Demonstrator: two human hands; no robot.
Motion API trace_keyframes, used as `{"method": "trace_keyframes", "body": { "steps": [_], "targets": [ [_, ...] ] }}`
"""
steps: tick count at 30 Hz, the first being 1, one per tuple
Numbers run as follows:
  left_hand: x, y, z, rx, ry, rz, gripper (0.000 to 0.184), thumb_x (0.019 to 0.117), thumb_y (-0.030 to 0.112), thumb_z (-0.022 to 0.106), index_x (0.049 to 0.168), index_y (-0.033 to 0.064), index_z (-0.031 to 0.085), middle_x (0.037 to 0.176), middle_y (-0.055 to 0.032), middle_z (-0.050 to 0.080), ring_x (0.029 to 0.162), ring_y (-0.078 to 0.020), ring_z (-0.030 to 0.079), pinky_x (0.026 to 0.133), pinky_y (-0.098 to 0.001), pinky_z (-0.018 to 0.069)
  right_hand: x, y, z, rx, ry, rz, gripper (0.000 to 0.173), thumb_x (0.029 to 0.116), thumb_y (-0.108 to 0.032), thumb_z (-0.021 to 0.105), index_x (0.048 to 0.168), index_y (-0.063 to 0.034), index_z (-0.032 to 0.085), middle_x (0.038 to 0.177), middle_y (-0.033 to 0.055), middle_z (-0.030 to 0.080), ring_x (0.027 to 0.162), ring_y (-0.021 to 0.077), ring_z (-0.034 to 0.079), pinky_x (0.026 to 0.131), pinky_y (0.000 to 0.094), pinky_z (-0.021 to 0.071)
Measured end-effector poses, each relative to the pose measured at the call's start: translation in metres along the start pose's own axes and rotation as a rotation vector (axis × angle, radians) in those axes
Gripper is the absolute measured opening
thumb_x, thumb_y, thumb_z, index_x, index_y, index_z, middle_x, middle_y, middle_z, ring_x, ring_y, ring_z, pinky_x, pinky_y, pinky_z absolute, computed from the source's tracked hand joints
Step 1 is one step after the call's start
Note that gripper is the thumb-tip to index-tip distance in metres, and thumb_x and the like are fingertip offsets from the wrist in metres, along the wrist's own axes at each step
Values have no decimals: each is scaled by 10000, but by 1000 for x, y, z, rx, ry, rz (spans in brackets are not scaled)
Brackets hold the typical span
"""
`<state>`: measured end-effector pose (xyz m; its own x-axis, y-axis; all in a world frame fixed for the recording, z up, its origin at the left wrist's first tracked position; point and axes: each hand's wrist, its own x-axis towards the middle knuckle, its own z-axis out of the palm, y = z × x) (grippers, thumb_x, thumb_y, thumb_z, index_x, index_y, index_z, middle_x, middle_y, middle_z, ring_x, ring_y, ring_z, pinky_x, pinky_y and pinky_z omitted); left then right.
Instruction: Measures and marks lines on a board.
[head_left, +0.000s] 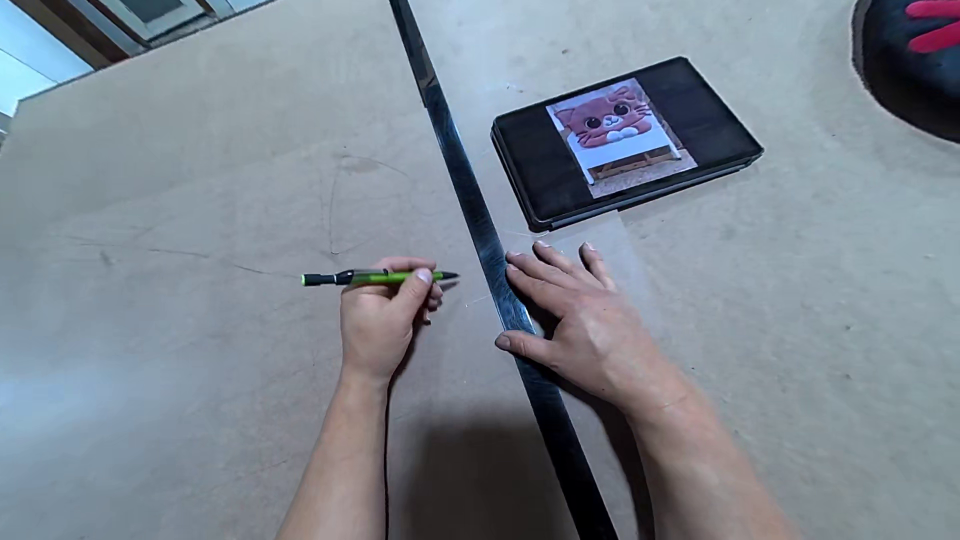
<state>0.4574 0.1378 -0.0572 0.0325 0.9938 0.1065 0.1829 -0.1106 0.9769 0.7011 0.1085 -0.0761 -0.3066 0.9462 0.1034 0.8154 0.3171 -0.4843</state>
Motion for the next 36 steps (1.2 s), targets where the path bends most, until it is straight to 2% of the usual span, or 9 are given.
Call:
{"method": "trace_keyframes", "body": {
  "steps": [3,6,12,16,18,21,26,36],
  "targets": [
    [-11,2,-3,46,-73,-7,92,960,45,620,1015,43,694,795,-80,728,628,-151,689,551,-263,585,0,-1,1,1,-20,-38,754,892,-717,580,1481,-246,584,1590,-95,475,1550,177,300,1277,617,117],
    [-11,3,-1,124,-69,-16,75,935,69,635,952,67,708,737,-61,714,565,-134,652,488,-244,535,-1,-2,1,7,-43,-67,785,871,-756,578,1494,-277,571,1592,-127,467,1560,168,274,1284,603,104],
    [-10,2,-1,174,-68,-22,63,940,97,652,958,83,711,745,-45,721,562,-127,656,480,-244,539,-2,-1,-3,31,-82,-94,809,840,-774,598,1496,-303,564,1606,-134,444,1570,172,247,1288,597,98],
    [-11,3,0,180,-70,-28,60,939,99,659,965,89,712,753,-41,721,570,-125,660,485,-246,545,-4,4,-10,115,-129,-112,682,882,-616,664,1479,-295,586,1607,-139,441,1574,155,231,1298,572,85],
    [-10,3,0,168,-68,-37,49,938,100,669,956,88,713,750,-43,719,568,-125,656,487,-244,541,-4,4,-11,117,-143,-116,672,877,-602,678,1474,-305,591,1609,-144,436,1577,158,222,1298,572,80],
    [-5,-2,3,131,-37,-4,45,894,70,668,905,64,712,719,-45,717,559,-117,661,480,-245,548,-4,3,-8,96,-133,-110,695,850,-655,685,1459,-332,601,1603,-152,442,1575,169,229,1295,574,93],
    [-4,-2,3,130,-36,-9,45,890,72,673,895,61,716,711,-47,715,562,-121,664,485,-254,554,-2,2,-6,61,-132,-93,772,816,-736,661,1481,-354,572,1624,-145,411,1577,171,223,1294,578,85],
    [-3,-2,3,131,-45,-13,46,898,73,669,900,62,714,711,-49,717,564,-123,666,485,-256,553,-2,-1,-4,3,-139,-101,776,848,-784,581,1498,-360,549,1650,-124,372,1584,188,204,1287,595,77]
  ]
}}
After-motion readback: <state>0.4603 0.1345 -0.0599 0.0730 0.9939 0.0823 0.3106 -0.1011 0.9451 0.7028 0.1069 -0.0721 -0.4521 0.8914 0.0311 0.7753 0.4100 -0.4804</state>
